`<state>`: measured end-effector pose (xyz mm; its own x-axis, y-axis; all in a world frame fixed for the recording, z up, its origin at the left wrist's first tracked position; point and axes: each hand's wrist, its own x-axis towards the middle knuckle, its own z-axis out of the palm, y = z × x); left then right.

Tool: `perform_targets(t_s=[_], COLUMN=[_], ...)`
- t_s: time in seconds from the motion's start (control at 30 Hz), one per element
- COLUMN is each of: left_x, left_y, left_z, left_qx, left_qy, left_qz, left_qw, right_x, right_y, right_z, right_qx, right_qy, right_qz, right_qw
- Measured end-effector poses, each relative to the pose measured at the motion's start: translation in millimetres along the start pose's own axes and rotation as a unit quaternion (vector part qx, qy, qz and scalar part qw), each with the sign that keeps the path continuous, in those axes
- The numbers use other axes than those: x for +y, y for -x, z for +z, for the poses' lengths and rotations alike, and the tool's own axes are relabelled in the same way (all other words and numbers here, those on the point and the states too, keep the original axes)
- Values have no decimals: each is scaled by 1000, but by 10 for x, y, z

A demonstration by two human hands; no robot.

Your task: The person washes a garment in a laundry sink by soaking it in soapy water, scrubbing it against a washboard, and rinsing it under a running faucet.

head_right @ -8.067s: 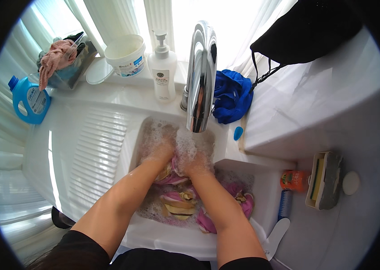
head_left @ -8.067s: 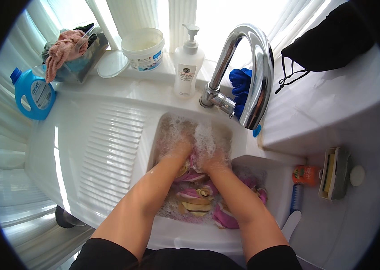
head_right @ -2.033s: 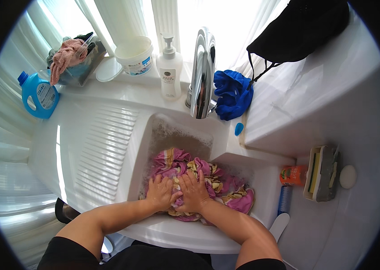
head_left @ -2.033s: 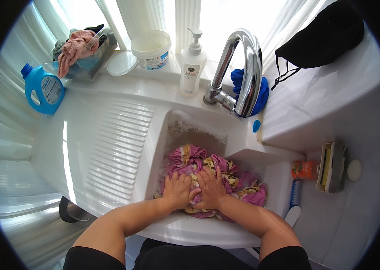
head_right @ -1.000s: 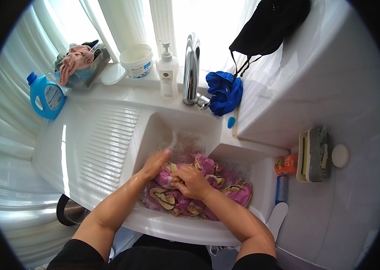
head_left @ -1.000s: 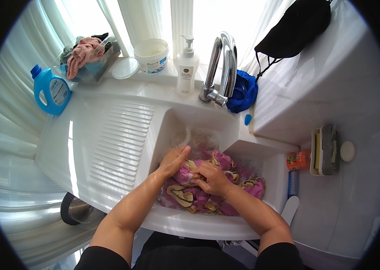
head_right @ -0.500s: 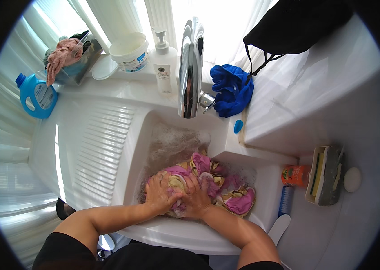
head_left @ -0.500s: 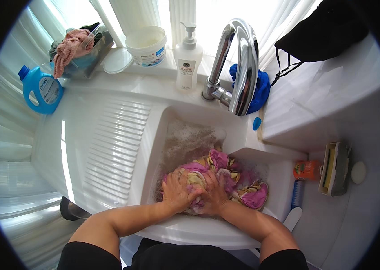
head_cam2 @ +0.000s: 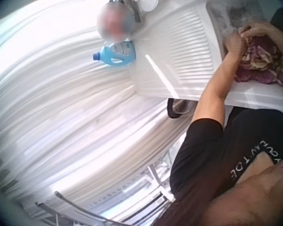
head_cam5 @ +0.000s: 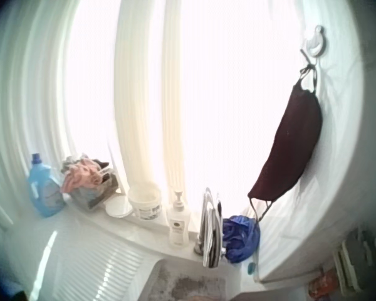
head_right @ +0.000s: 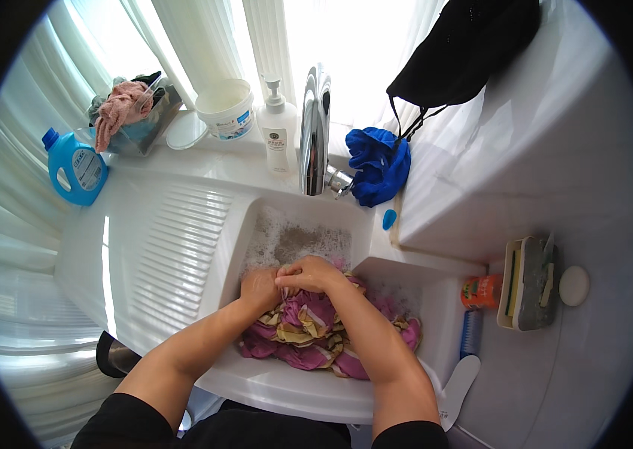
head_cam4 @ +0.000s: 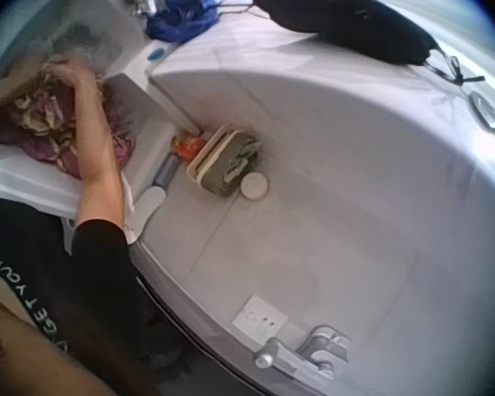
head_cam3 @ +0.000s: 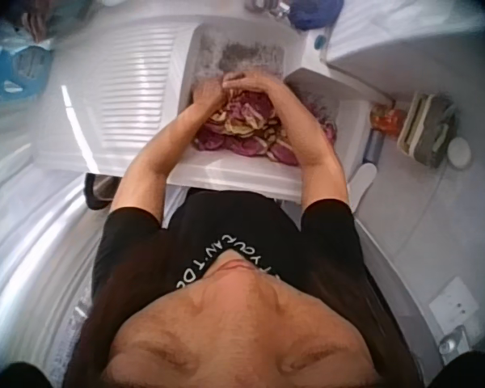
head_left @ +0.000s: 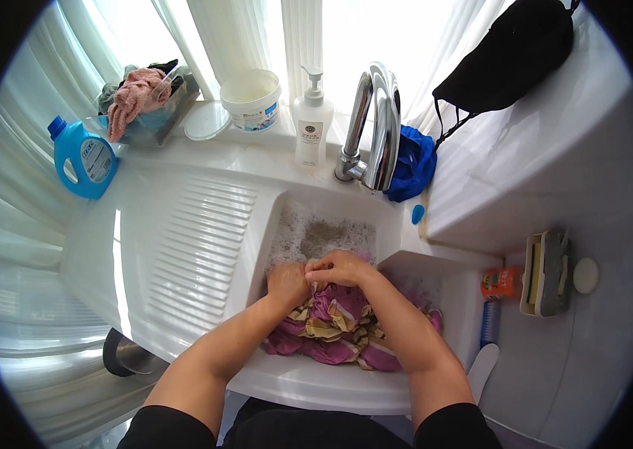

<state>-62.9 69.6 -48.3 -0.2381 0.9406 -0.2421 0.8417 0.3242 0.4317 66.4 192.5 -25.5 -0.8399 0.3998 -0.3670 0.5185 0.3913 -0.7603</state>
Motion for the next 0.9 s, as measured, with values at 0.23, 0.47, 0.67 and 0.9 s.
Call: perform_targets(t_s=[0.23,0.47,0.67,0.9], left_x=[-225,-240,-254,-16], left_y=[279,216,119,520], left_z=[377,334,364,-225], left_qx=[272,250,269,272], left_qy=[55,110,133,130], left_qz=[65,51,43,199], left_qw=[958,961,953,932], right_x=[270,-412,-300,2], right_y=[-858,-870,-862,344], right_z=[614,-38,-127,166], right_qx=[158,414,256,53], right_qy=[46,97,149,62], right_qz=[118,-78,-126,-121], right_qw=[979,902,947,989])
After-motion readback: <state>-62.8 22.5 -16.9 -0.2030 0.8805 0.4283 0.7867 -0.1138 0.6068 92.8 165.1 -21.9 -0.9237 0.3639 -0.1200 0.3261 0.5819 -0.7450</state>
